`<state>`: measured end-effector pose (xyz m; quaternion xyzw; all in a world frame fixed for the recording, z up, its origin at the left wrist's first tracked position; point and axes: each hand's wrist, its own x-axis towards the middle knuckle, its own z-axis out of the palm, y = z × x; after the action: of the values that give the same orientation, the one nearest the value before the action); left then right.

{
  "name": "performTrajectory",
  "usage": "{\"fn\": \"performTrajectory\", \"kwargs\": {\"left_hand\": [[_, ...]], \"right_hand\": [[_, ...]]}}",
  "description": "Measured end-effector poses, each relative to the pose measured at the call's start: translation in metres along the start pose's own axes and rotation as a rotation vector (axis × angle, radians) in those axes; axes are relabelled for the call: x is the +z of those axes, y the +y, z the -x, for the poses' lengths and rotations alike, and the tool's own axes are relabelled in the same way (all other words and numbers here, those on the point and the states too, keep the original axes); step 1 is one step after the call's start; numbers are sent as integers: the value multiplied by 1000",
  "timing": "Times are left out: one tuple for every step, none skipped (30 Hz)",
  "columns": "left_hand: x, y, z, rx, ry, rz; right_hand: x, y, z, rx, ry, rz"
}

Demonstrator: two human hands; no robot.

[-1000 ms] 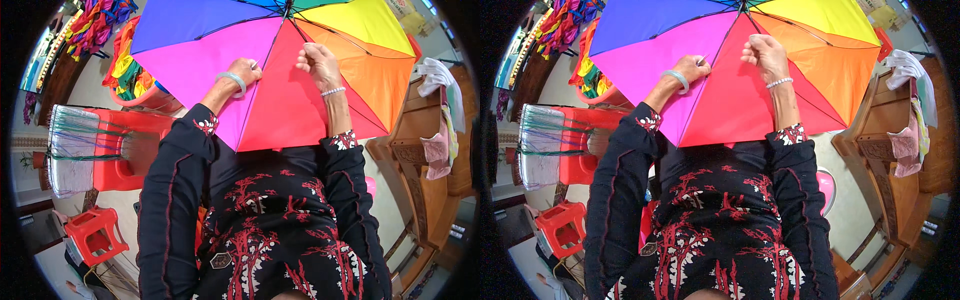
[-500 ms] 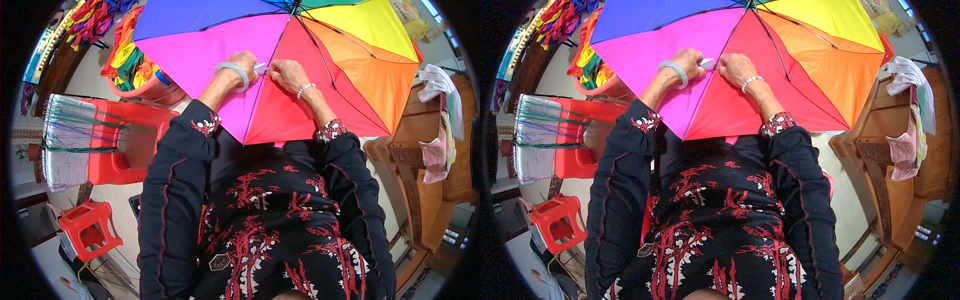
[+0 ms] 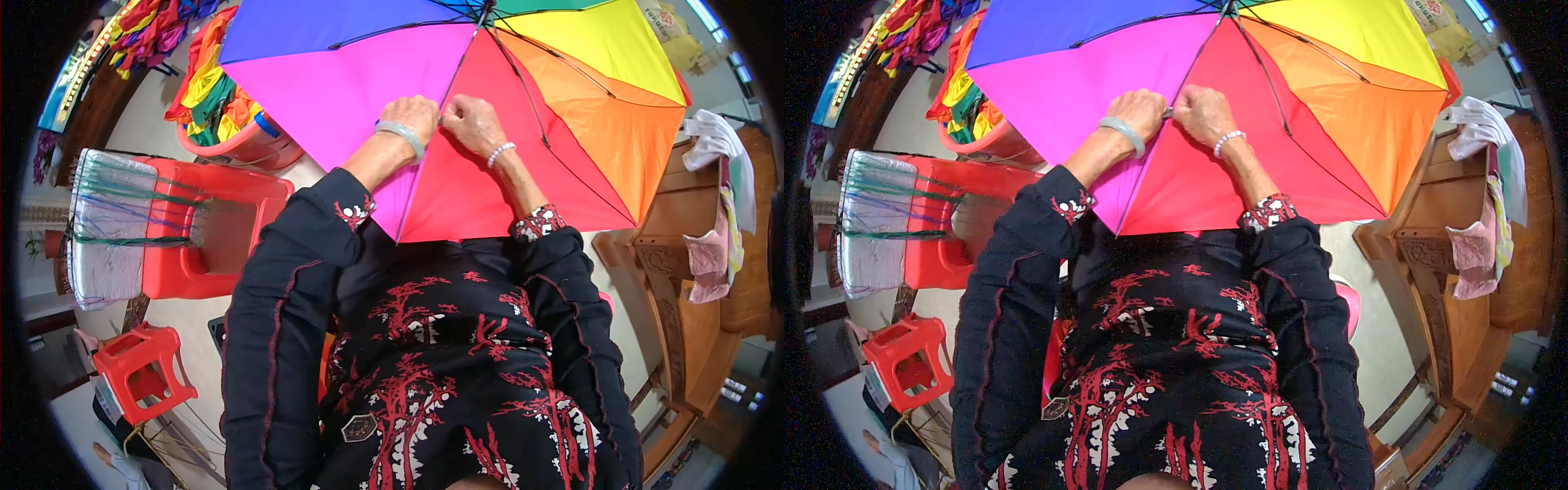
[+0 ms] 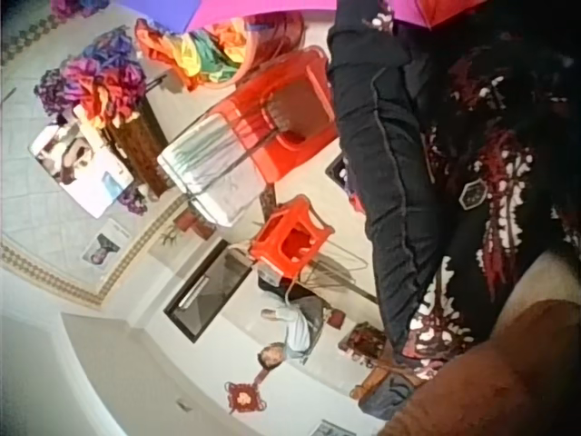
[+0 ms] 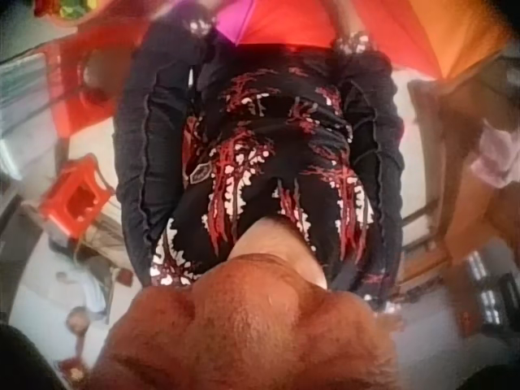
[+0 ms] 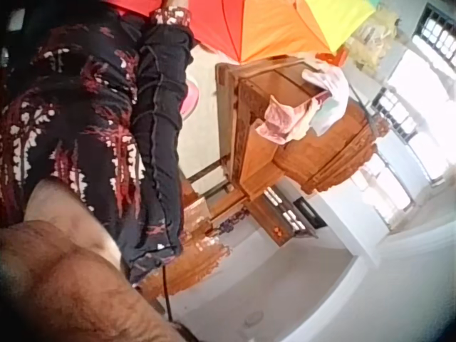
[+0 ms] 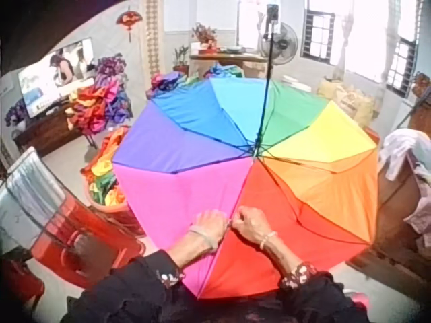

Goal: Repairing a colorful umbrella by stitching the fabric to the metal frame ribs using a needle and thread.

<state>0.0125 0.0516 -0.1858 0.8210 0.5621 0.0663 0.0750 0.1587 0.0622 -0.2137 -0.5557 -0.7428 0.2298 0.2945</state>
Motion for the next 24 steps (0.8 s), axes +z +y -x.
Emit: {"fn": "performTrajectory", "kwargs": {"left_hand": [[1, 0, 0, 8, 0, 7], [2, -3, 1, -20, -13, 3], [0, -5, 1, -50, -23, -7], [-3, -6, 1, -80, -33, -16], [-7, -3, -3, -64, -27, -15], [-12, 1, -7, -53, -103, 48], [-17, 6, -13, -38, -179, 110], [-22, 2, -11, -44, -262, 157], [-19, -6, -4, -45, -262, 146], [-8, -12, 0, -10, -308, 201], [1, -19, 3, 25, -353, 257], [4, -25, 3, 39, -342, 256], [5, -28, 0, 63, -352, 186], [1, -34, -2, 77, -360, 112], [-7, -44, -8, 96, -383, 24], [-17, -56, -15, 112, -404, -65], [-35, -80, -19, 67, -397, -186], [-50, -92, -25, 29, -384, -300], [-59, -91, -29, 28, -374, -300], [-72, -94, -31, -77, -175, -352], [-82, -98, -33, -184, 26, -403], [-90, -103, -27, -205, -72, -351], [-80, -102, -31, -215, -176, -283], [-77, -97, -18, -253, -298, -111]], "right_hand": [[3, -3, 0, 3, -11, 1], [5, -6, 1, 6, -21, 2], [3, -6, 0, 4, -29, 0], [-3, -2, -3, 6, -22, 4], [-14, 10, -8, -16, -24, -9], [-28, 23, -13, -37, -25, -21], [-45, 37, -16, -57, -23, -30], [-58, 38, -18, -60, -14, -40], [-77, 32, -21, -195, -111, -26], [-101, 23, -22, -325, -202, 3], [-120, 14, -19, -98, -176, -122], [-140, 1, -13, 124, -146, -241], [-164, 1, -6, 119, -38, -250], [-188, 4, 0, 107, 64, -263], [-210, 6, 7, 121, 177, -255], [-230, 11, 15, 133, 287, -249], [-246, 15, 21, 131, 370, -238], [-267, 21, 29, 131, 459, -216], [-282, 36, 37, 153, 517, -119], [-291, 49, 43, 170, 575, -26], [-296, 62, 48, 192, 588, 1], [-292, 66, 53, 206, 594, 10], [-283, 73, 57, 266, 593, 75], [-271, 76, 58, 306, 582, 110]]}}
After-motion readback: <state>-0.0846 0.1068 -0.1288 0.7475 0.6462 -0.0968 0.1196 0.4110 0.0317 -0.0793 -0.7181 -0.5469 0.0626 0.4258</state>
